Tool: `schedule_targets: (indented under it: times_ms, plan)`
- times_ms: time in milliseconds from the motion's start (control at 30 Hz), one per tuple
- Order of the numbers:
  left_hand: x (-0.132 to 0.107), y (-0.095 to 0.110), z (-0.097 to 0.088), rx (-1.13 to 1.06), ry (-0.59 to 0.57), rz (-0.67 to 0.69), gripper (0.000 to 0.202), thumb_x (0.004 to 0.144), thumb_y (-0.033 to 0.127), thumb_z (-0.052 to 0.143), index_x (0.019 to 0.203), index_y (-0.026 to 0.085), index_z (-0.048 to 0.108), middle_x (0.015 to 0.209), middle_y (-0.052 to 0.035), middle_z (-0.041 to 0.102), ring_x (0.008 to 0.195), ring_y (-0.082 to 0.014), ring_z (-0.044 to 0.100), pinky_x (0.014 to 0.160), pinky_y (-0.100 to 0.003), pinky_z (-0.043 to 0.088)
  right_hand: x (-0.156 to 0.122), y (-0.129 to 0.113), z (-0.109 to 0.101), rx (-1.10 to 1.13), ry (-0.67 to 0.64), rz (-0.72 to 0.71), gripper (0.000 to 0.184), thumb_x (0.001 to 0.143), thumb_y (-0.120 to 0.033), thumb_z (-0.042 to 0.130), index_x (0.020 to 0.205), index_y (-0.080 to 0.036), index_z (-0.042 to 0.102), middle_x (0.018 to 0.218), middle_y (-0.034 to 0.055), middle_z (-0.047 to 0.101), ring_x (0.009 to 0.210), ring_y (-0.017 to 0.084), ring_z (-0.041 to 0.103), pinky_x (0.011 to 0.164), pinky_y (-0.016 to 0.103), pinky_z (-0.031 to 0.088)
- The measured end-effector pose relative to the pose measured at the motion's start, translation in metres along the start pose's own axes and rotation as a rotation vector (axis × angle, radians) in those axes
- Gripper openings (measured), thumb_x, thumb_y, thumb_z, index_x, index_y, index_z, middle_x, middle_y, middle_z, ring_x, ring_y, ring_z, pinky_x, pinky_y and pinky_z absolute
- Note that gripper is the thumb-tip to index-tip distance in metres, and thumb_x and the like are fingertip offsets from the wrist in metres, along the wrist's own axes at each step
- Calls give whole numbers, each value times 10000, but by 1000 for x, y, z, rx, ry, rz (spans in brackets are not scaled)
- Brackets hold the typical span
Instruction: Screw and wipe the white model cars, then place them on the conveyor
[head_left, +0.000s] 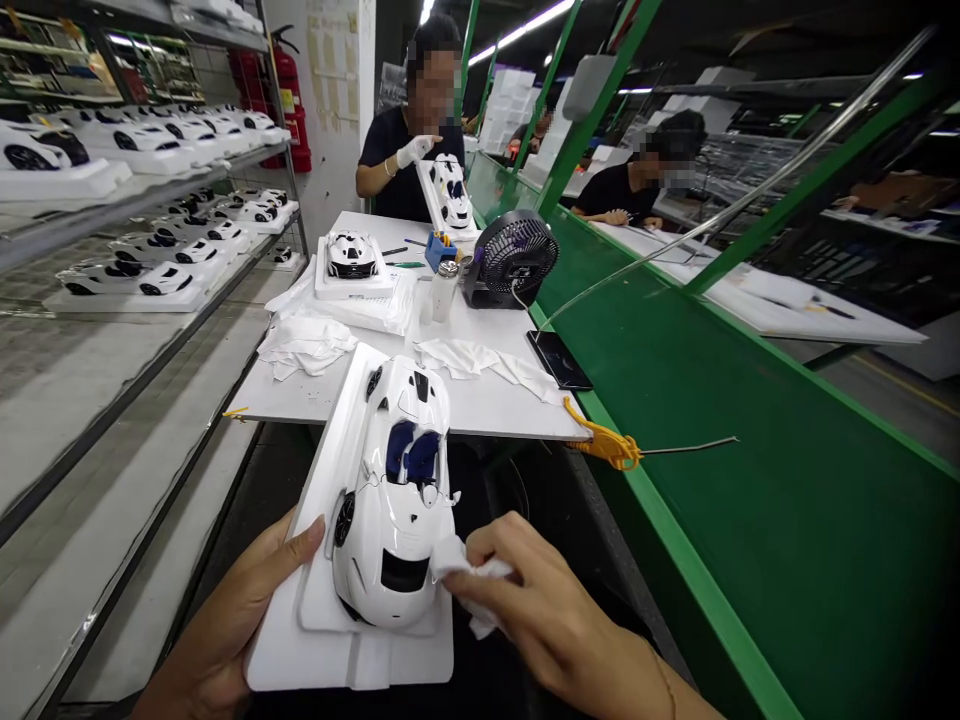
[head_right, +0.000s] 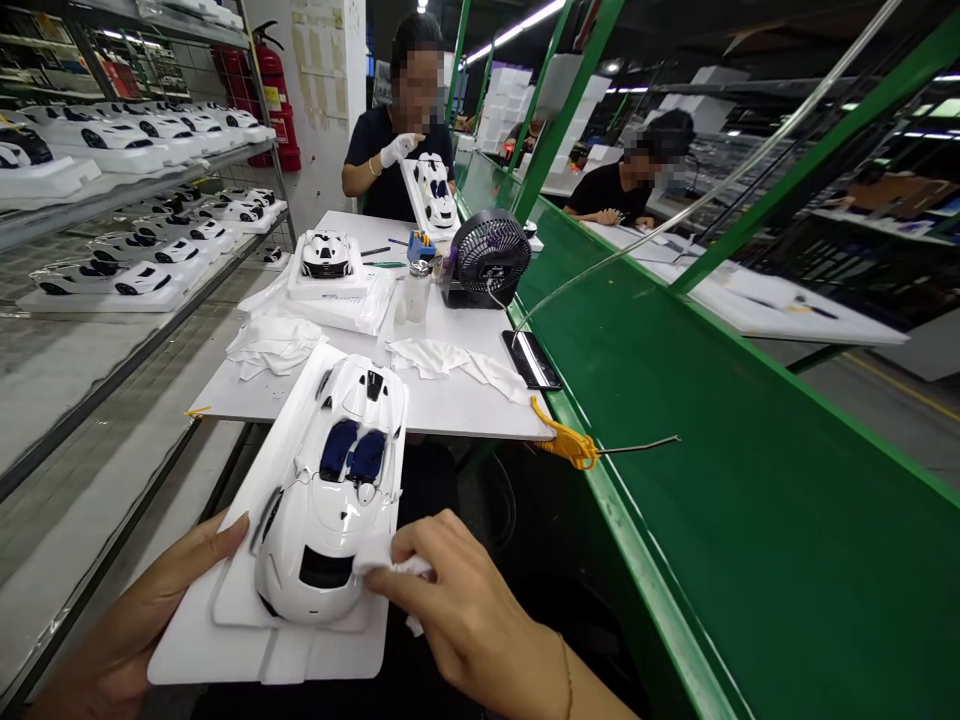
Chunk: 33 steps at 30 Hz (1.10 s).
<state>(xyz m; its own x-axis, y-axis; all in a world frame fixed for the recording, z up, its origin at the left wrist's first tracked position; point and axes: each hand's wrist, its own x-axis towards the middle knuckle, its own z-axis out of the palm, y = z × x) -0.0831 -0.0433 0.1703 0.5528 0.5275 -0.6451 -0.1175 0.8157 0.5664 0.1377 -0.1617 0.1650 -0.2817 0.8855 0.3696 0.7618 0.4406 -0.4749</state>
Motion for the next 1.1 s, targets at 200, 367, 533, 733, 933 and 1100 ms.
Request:
schedule_targets:
  times_ms: [200, 367, 533, 733, 933, 1100]
  plan:
    - [-4, -1, 11, 26, -68, 22, 502, 804, 301, 576, 1274, 201, 428, 898, -63, 723, 891, -227, 651, 705, -286, 504, 40, -20, 20, 93, 254, -4, 360, 865, -62, 406, 1203, -155, 490, 916, 87, 536, 795, 159, 521, 655, 281, 454]
    - [-6, 2, 19, 36, -105, 55, 467, 811, 299, 566, 1248, 178, 456, 943, -82, 711, 888, -227, 647, 620, -251, 491, 41, -33, 40, -219, 80, -133, 245, 883, -131, 433, 1061, -165, 598, 813, 66, 558, 680, 156, 459, 630, 310, 401]
    - [-3, 0, 13, -9, -69, 32, 535, 795, 296, 588, 1288, 181, 417, 959, -99, 709, 895, -240, 645, 658, -282, 503, 7, -24, 20, -95, -75, -78, 220, 881, -123, 416, 953, -185, 614, 828, 63, 552, 713, 160, 466, 630, 299, 406]
    - [0, -11, 6, -72, -41, -12, 592, 793, 296, 587, 1331, 219, 353, 906, -70, 725, 864, -236, 661, 749, -327, 513, 16, -17, 7, 207, 182, 98, 448, 862, -26, 355, 1275, -178, 440, 936, 88, 517, 828, 153, 512, 684, 277, 460]
    - [10, -26, -5, -149, 43, -45, 674, 776, 287, 605, 1364, 279, 276, 864, -54, 732, 724, -240, 684, 702, -362, 534, 52, -24, 47, -330, 297, 87, 335, 863, -64, 394, 1173, -74, 522, 862, 134, 574, 747, 208, 517, 642, 373, 432]
    - [12, -25, -4, -160, 64, -92, 642, 737, 326, 639, 1320, 230, 387, 850, -78, 735, 719, -273, 682, 682, -389, 545, 19, -29, 55, -224, 187, -72, 287, 868, -115, 433, 1124, -102, 561, 770, 80, 585, 651, 164, 495, 592, 315, 421]
